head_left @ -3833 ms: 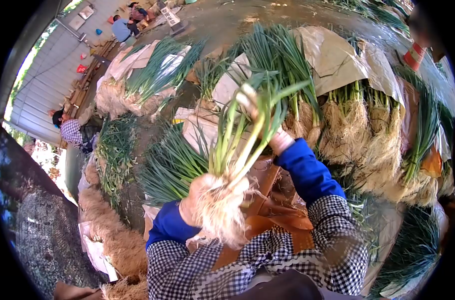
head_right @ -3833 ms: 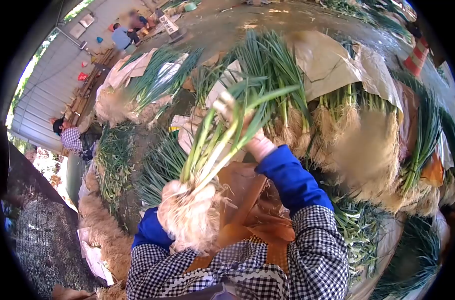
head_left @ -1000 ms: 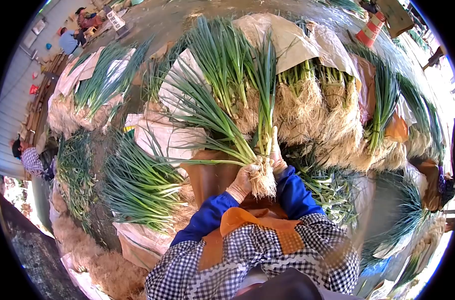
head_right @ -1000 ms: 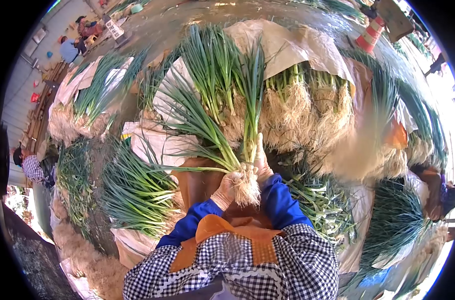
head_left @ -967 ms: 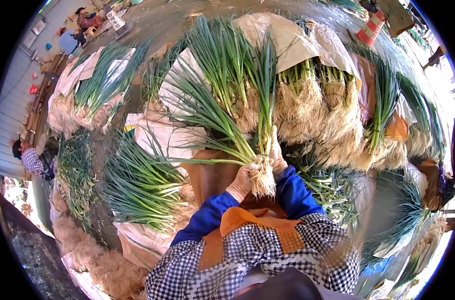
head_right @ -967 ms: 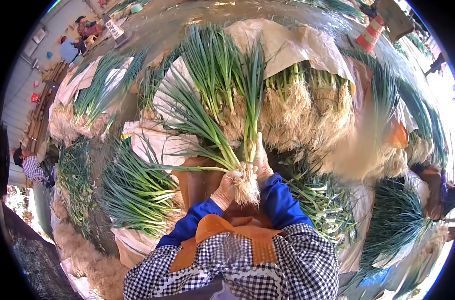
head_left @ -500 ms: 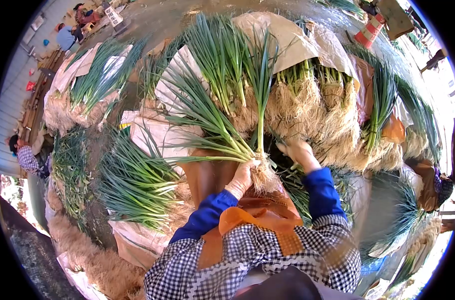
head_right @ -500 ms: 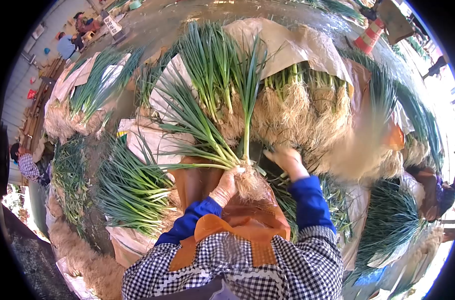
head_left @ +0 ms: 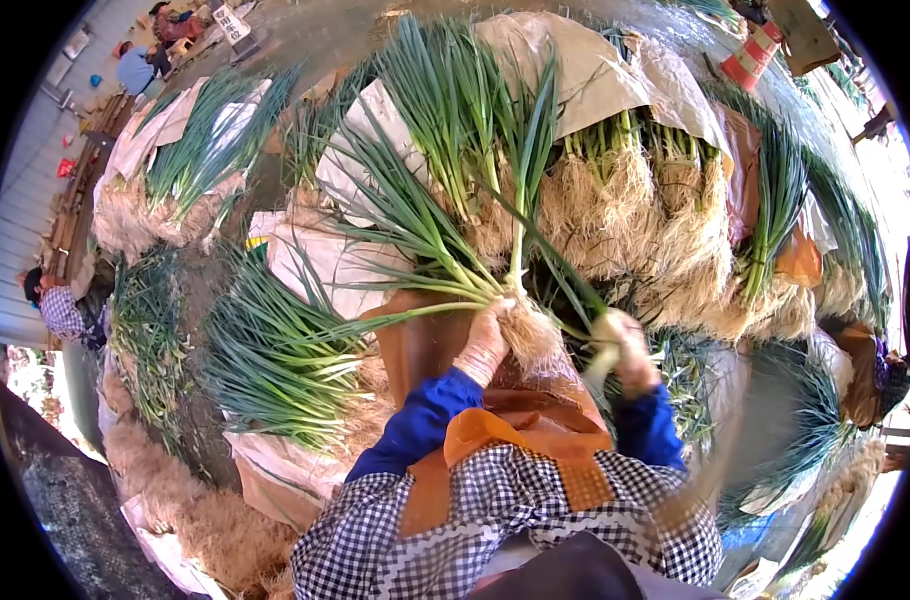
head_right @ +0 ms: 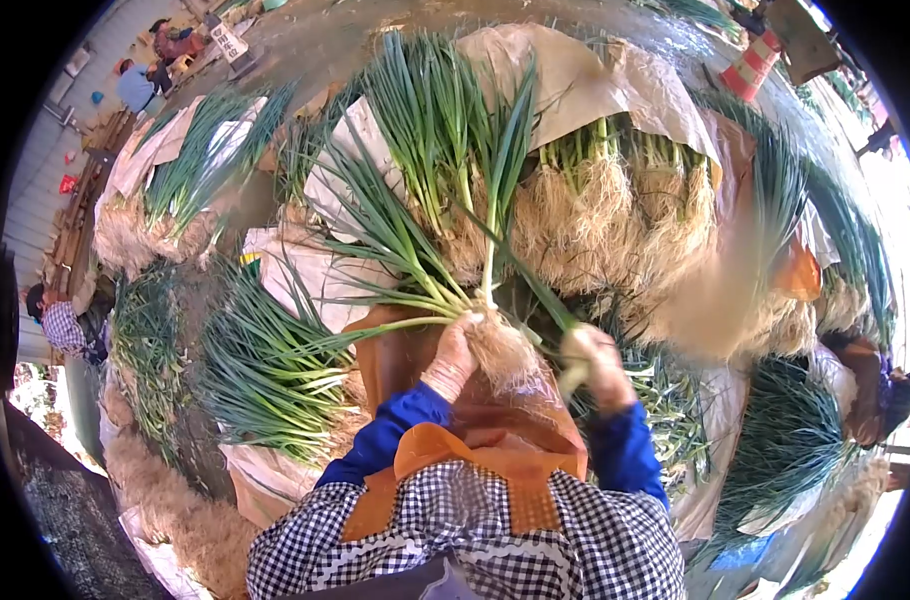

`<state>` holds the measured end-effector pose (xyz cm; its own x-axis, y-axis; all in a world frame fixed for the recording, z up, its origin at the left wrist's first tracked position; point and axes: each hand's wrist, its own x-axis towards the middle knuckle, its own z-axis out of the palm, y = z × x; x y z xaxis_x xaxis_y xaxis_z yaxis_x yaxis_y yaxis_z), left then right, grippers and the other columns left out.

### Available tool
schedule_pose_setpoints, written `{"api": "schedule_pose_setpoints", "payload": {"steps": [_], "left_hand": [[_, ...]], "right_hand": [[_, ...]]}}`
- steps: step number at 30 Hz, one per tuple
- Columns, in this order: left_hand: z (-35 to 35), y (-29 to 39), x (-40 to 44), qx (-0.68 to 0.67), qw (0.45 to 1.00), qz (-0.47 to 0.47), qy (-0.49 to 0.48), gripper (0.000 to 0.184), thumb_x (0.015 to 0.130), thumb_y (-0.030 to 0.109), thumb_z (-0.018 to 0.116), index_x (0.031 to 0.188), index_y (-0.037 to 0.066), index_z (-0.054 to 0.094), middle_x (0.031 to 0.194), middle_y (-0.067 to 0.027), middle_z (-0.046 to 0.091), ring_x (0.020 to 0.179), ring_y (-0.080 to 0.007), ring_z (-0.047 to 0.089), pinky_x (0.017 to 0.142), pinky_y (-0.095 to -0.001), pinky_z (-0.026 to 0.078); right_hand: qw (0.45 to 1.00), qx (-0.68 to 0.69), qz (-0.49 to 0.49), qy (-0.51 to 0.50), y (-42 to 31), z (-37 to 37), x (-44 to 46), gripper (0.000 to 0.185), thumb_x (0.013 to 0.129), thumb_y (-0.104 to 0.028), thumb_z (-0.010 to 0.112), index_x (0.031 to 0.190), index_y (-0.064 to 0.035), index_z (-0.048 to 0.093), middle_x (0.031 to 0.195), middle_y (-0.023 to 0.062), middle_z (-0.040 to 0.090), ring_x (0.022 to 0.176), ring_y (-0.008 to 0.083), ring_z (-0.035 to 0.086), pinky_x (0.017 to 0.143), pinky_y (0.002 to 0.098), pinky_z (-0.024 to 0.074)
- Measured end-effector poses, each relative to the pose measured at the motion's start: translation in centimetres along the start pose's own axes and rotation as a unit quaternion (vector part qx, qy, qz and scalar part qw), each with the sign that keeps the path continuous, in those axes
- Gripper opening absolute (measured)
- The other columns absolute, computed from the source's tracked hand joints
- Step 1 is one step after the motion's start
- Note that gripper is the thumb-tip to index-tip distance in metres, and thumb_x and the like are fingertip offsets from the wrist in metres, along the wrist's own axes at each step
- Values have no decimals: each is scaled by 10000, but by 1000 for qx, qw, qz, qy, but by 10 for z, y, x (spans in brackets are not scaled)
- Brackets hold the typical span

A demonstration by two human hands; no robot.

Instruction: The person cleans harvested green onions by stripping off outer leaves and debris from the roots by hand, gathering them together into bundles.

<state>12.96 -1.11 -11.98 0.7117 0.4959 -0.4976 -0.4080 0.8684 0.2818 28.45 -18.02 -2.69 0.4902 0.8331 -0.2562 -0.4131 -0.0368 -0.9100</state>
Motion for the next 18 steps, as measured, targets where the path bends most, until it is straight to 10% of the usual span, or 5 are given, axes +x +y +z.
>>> {"api": "schedule_pose_setpoints", "payload": {"steps": [4,6,8,14,18], "left_hand": [[5,12,-6,22,999,-26,6,262,762,22,532,1017,-14,581,936,-99,619,850,-234,608,795,-360,511],[10,6,-10,102,992,68,-41,285,749,-22,536,1029,1,583,948,-86,613,847,-221,609,776,-353,519],[12,-1,-13,153,984,87,-33,317,742,-41,542,1052,21,571,961,-61,603,867,-179,595,780,-287,502],[-6,-6,-18,164,984,68,29,283,764,-4,552,1042,24,596,947,-63,620,866,-180,600,784,-294,496],[-14,12,-8,86,996,24,-12,312,792,51,512,1085,-41,565,1006,-115,622,892,-225,610,829,-339,498]], "right_hand": [[839,-487,231,68,-9,-80,-17,200,817,-272,633,769,-79,610,642,8,546,595,122,504,542,287,410],[790,-605,-14,98,-2,-57,7,282,775,-361,681,818,-86,633,743,109,634,623,225,586,596,310,475],[854,-504,-95,85,-18,33,39,290,770,-357,682,817,-76,630,710,121,611,634,225,601,596,316,480],[668,-686,-287,-32,28,76,88,368,870,-339,526,578,-113,528,527,69,538,450,247,528,437,364,411],[876,-429,-210,-59,17,46,16,374,850,-296,576,540,-97,510,515,83,533,411,216,493,395,335,394]]}}
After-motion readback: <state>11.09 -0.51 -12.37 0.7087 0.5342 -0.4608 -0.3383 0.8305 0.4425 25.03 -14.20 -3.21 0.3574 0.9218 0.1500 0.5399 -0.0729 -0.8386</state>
